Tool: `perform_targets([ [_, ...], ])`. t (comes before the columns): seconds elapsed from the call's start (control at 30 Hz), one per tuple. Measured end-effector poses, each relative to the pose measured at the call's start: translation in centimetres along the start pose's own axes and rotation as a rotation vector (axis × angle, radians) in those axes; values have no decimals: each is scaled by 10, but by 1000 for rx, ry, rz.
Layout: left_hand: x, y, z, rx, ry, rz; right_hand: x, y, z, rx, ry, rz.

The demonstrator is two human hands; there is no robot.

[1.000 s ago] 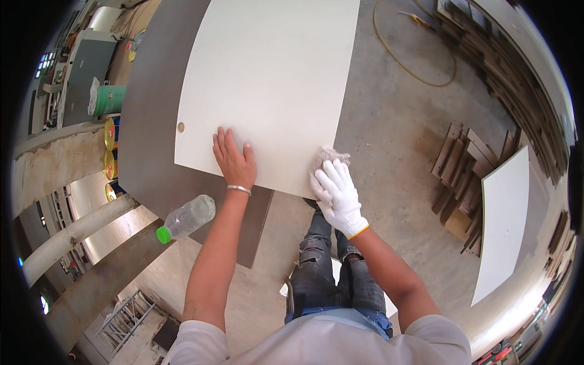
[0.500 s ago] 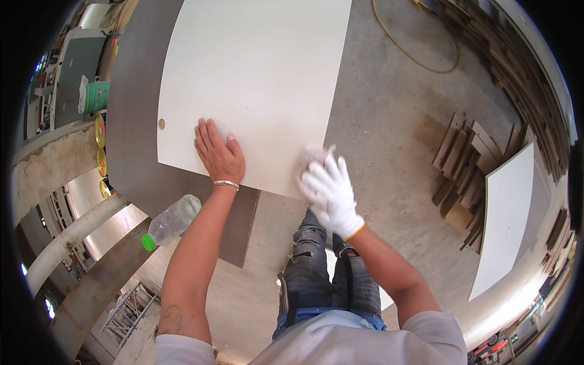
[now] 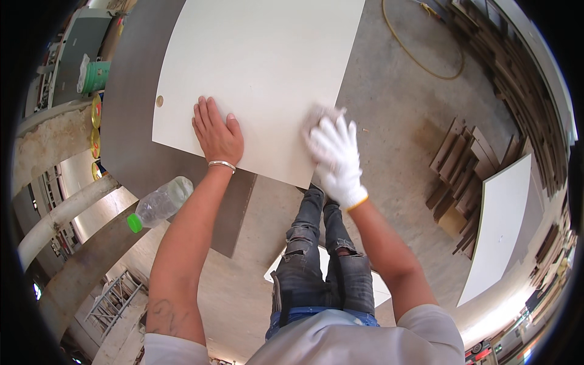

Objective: The person wipes a large white panel with a cloth, repeatedly applying liquid from a bottle to the cloth and wiping the surface. The person then picks up the panel and carries it across the workshop floor.

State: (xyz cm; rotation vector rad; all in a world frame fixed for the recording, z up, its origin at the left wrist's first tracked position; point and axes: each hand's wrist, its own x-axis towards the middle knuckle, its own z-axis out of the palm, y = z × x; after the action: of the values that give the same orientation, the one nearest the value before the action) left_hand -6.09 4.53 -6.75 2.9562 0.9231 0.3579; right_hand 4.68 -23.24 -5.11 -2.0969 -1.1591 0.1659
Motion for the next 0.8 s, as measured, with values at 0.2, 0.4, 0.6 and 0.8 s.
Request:
perform_targets([
  [0.2, -1, -1, 0, -16, -47, -48, -28, -32, 4, 39, -143, 100],
  [0.4, -4, -7, -8, -14, -39, -57, 12, -13, -7, -54, 5, -40],
  [0.6, 2, 4, 6, -17, 16, -6, 144, 105, -28, -27, 306, 114],
  [0.8, 2, -3, -2, 27, 11, -33, 10, -26, -1, 20, -163, -239],
])
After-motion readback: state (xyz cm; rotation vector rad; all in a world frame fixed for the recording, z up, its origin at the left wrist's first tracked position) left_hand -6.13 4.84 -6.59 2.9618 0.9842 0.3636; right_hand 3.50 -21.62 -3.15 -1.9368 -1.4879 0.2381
